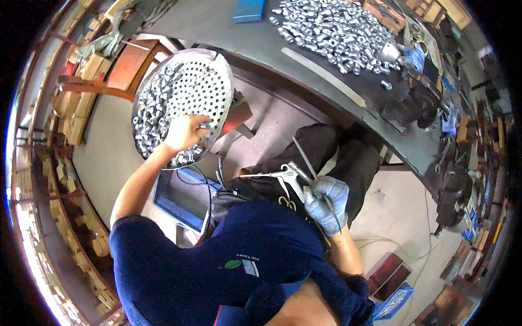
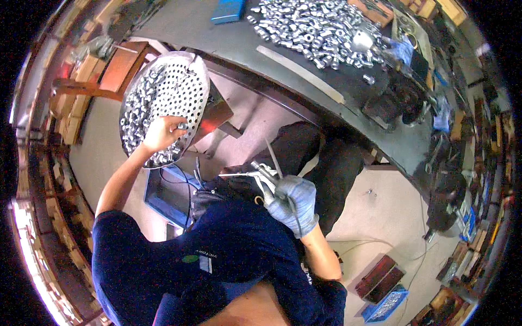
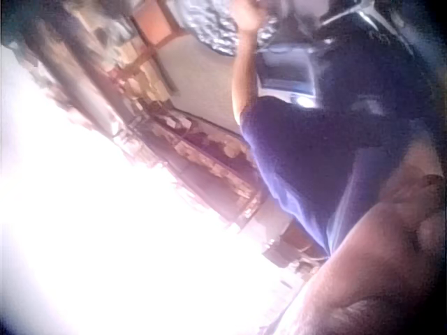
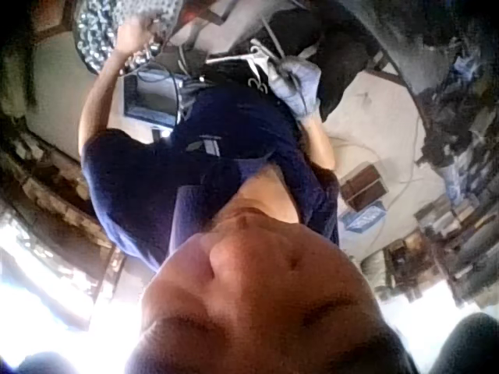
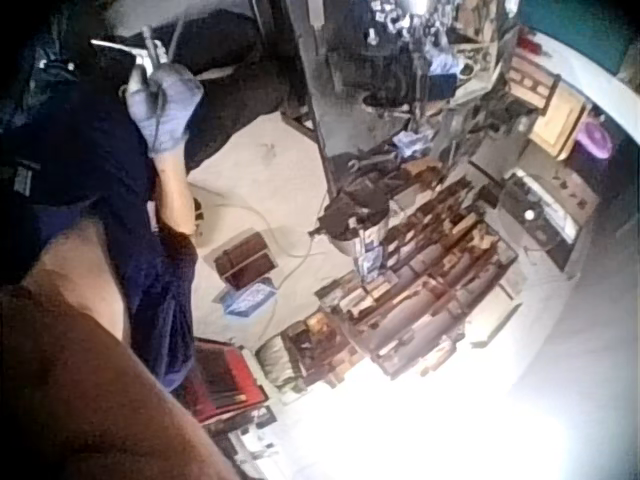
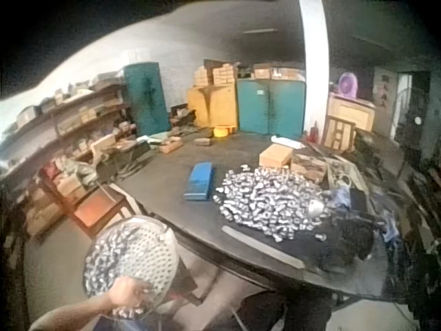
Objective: The person picks up metal parts from a tray and sorts them onto a table, while holding an air nozzle in their gloved hand.
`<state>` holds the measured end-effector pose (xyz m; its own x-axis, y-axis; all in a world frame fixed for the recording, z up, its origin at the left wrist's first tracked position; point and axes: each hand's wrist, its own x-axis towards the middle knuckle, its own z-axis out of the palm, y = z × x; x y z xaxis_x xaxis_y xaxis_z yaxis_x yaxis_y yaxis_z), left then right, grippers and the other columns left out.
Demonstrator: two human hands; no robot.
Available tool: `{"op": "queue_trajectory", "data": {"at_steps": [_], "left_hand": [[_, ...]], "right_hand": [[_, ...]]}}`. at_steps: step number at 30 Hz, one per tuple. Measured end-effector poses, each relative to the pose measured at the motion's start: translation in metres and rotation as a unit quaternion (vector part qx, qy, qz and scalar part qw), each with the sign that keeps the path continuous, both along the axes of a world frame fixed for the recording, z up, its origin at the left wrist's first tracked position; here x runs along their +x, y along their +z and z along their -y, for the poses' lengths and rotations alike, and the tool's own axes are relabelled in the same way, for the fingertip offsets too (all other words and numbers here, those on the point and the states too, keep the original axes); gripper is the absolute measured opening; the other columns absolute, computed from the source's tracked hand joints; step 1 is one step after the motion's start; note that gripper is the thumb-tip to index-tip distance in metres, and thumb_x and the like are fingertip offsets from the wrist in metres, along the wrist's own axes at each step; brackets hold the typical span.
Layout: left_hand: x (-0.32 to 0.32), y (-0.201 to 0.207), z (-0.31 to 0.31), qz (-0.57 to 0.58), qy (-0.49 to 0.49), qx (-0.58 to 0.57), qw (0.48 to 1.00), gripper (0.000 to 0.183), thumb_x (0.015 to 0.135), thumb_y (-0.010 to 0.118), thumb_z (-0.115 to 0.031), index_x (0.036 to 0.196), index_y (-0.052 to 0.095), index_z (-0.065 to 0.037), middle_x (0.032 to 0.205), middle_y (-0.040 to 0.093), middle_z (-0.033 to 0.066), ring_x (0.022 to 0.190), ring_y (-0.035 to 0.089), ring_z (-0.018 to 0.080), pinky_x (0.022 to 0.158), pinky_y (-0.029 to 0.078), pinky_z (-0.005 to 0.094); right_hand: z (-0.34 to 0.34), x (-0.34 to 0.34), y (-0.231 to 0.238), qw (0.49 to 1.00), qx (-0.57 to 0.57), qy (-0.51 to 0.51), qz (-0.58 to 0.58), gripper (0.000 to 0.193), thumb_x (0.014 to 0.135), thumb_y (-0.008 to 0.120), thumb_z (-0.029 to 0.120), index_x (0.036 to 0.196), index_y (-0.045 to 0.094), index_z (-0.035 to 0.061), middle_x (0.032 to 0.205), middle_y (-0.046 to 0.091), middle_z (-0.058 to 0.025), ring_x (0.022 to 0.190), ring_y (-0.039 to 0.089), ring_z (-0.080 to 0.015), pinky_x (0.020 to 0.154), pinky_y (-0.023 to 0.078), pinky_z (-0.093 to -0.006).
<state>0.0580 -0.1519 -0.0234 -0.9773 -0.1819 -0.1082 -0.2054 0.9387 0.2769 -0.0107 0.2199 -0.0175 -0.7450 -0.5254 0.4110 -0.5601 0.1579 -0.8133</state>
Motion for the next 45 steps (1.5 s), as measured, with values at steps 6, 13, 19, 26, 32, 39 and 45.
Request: {"op": "queue_trajectory", "data": {"at_steps": [6, 13, 19, 26, 32, 39, 45], "left_hand": [[-0.028, 0.055, -0.104, -0.073, -0.096, 0.296, 0.947, 0.027, 0.069, 0.071, -0.001, 0.095, 0.065, -0.001, 0.088, 0.067, 0.0095, 0.070, 0.062, 0.0144, 0.067, 0.049, 0.0282], [-0.044, 0.048, -0.152, -0.095, -0.213, 0.243, 0.941, 0.027, 0.062, 0.074, -0.001, 0.088, 0.065, -0.003, 0.071, 0.057, 0.0069, 0.059, 0.056, 0.0178, 0.054, 0.044, 0.0295], [-0.055, 0.046, -0.157, -0.137, -0.292, 0.189, 0.928, 0.031, 0.062, 0.074, -0.002, 0.091, 0.065, -0.004, 0.071, 0.056, 0.0070, 0.057, 0.055, 0.0176, 0.053, 0.043, 0.0283], [-0.059, 0.035, -0.151, 0.136, -0.070, 0.583, 0.798, 0.028, 0.077, 0.072, -0.006, 0.101, 0.060, 0.003, 0.081, 0.062, 0.0045, 0.071, 0.061, 0.0112, 0.064, 0.051, 0.0242], [-0.074, 0.018, -0.138, -0.081, -0.074, 0.409, 0.906, 0.021, 0.072, 0.062, 0.005, 0.093, 0.062, 0.002, 0.073, 0.060, 0.0005, 0.064, 0.055, 0.0061, 0.056, 0.044, 0.0207], [-0.076, 0.007, -0.139, -0.193, -0.119, 0.213, 0.950, 0.026, 0.062, 0.058, 0.004, 0.086, 0.064, -0.005, 0.067, 0.057, 0.0109, 0.054, 0.055, 0.0198, 0.051, 0.042, 0.0294], [-0.075, 0.002, -0.141, -0.225, -0.157, 0.151, 0.950, 0.028, 0.060, 0.059, -0.001, 0.086, 0.066, -0.009, 0.068, 0.061, 0.0123, 0.060, 0.061, 0.0300, 0.053, 0.048, 0.0369]], "right_hand": [[0.009, -0.009, 0.024, 0.995, 0.055, 0.031, -0.075, 0.031, 0.066, 0.075, 0.024, 0.053, 0.050, 0.0127, 0.049, 0.048, -0.0083, 0.045, 0.052, -0.0272, 0.043, 0.041, -0.0368], [0.009, -0.006, 0.028, 0.991, 0.106, 0.011, -0.077, 0.031, 0.068, 0.073, 0.027, 0.053, 0.053, 0.0095, 0.049, 0.049, -0.0118, 0.046, 0.053, -0.0302, 0.045, 0.041, -0.0382], [0.006, -0.006, 0.009, 0.997, 0.062, 0.005, -0.039, 0.028, 0.065, 0.075, 0.019, 0.054, 0.052, 0.0087, 0.050, 0.047, -0.0113, 0.044, 0.050, -0.0288, 0.043, 0.039, -0.0364], [0.002, -0.007, 0.005, 1.000, -0.004, -0.026, 0.002, 0.033, 0.067, 0.074, 0.015, 0.051, 0.045, 0.0108, 0.049, 0.047, -0.0109, 0.044, 0.050, -0.0284, 0.043, 0.040, -0.0354], [-0.015, -0.002, 0.011, 0.997, 0.023, -0.062, 0.037, 0.025, 0.065, 0.071, 0.013, 0.054, 0.049, 0.0126, 0.051, 0.047, -0.0075, 0.046, 0.051, -0.0258, 0.043, 0.040, -0.0333], [-0.014, 0.005, 0.038, 0.993, -0.077, 0.086, 0.007, 0.021, 0.069, 0.068, 0.015, 0.058, 0.050, 0.0112, 0.051, 0.048, -0.0066, 0.044, 0.051, -0.0234, 0.042, 0.041, -0.0309], [-0.001, 0.005, 0.031, 0.995, -0.082, 0.050, -0.004, 0.021, 0.070, 0.068, 0.014, 0.058, 0.051, 0.0118, 0.050, 0.044, -0.0069, 0.043, 0.048, -0.0242, 0.042, 0.039, -0.0301]]}}
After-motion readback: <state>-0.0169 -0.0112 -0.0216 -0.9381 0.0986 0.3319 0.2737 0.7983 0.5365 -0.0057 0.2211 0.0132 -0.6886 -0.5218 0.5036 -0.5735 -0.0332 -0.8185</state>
